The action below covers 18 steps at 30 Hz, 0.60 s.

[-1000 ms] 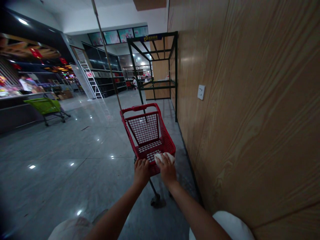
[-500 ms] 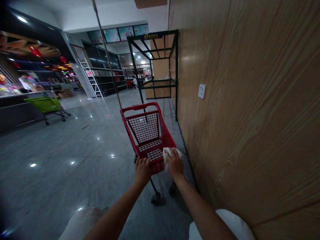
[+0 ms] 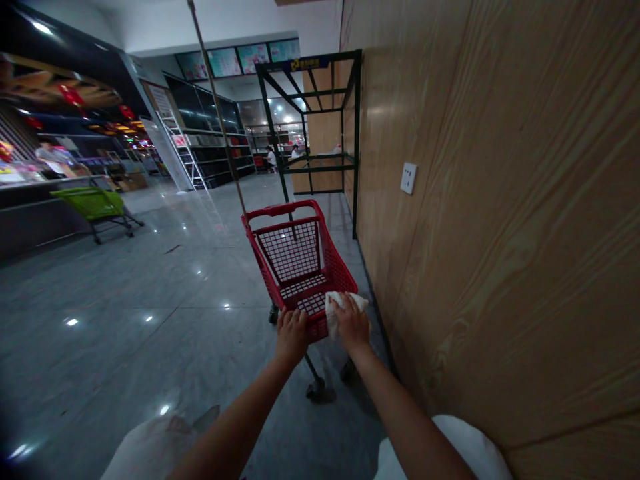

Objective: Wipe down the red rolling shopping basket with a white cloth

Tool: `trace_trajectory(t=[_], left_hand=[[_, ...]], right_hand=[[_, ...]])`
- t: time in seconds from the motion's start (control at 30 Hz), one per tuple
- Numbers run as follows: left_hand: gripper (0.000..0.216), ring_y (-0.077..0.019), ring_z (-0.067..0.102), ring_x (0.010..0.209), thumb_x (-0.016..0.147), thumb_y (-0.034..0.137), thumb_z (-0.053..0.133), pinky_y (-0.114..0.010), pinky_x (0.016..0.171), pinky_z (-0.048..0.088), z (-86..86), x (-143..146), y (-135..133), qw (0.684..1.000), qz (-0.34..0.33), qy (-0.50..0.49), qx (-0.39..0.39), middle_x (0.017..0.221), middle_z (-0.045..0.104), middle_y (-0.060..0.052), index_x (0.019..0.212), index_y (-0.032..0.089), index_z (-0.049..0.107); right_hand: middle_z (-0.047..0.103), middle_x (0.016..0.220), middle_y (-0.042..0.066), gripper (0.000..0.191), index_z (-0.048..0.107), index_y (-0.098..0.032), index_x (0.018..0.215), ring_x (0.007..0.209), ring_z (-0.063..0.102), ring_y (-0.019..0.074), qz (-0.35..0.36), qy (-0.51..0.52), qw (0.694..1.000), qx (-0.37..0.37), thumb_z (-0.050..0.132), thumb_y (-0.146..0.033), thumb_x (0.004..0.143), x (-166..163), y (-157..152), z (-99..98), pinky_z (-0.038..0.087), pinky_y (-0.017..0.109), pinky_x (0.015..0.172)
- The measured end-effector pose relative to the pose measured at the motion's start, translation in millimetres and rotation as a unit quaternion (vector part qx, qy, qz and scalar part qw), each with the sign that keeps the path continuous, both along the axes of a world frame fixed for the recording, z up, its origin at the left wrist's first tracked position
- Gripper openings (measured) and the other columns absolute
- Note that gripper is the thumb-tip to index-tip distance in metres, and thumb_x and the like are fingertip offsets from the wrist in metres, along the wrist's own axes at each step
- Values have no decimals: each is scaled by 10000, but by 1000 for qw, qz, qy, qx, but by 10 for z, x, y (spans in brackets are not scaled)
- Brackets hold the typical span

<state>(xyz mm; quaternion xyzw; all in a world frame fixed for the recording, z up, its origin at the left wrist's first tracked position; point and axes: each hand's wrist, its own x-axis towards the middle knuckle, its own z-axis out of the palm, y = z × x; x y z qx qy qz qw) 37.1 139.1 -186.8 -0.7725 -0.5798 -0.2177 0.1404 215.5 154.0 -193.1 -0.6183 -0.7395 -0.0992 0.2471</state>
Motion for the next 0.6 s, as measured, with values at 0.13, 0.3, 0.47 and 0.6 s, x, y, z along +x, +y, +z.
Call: trace_trajectory(t=[0.13,0.3,0.47,0.6], left_hand=[[254,-220,553,1001,760,78,477,-436,1096,295,-11,43,-18,1000,6,-16,4,968,636,-63,954,188,598],[234,-217,551,980,798,129,480,-429,1095,295,-9,3,-31,1000,-1,-24,6,972,643,-61,988,192,601],[222,-224,554,994,788,118,478,-430,1077,312,46,-59,-57,1000,-7,-3,-15,989,640,-61,953,206,599],[230,-229,549,1011,780,94,461,-426,1069,317,76,-26,-88,1000,9,-6,-20,1004,634,-69,928,207,597]], right_hand=[[526,1380,77,545,550,-255,1323,1306,424,239,30,6,999,22,437,-14,848,-192,-106,-71,440,378,1002],[481,1424,65,554,511,-283,1355,1322,404,230,96,-5,995,22,427,-44,862,-485,-277,-152,452,381,979],[471,1432,49,598,501,-308,1359,1321,401,224,21,9,1000,-4,388,-15,851,-70,-80,-25,441,387,989],[466,1431,68,580,517,-265,1351,1345,363,232,-8,23,1000,18,393,-7,847,48,-49,-36,419,387,1012]])
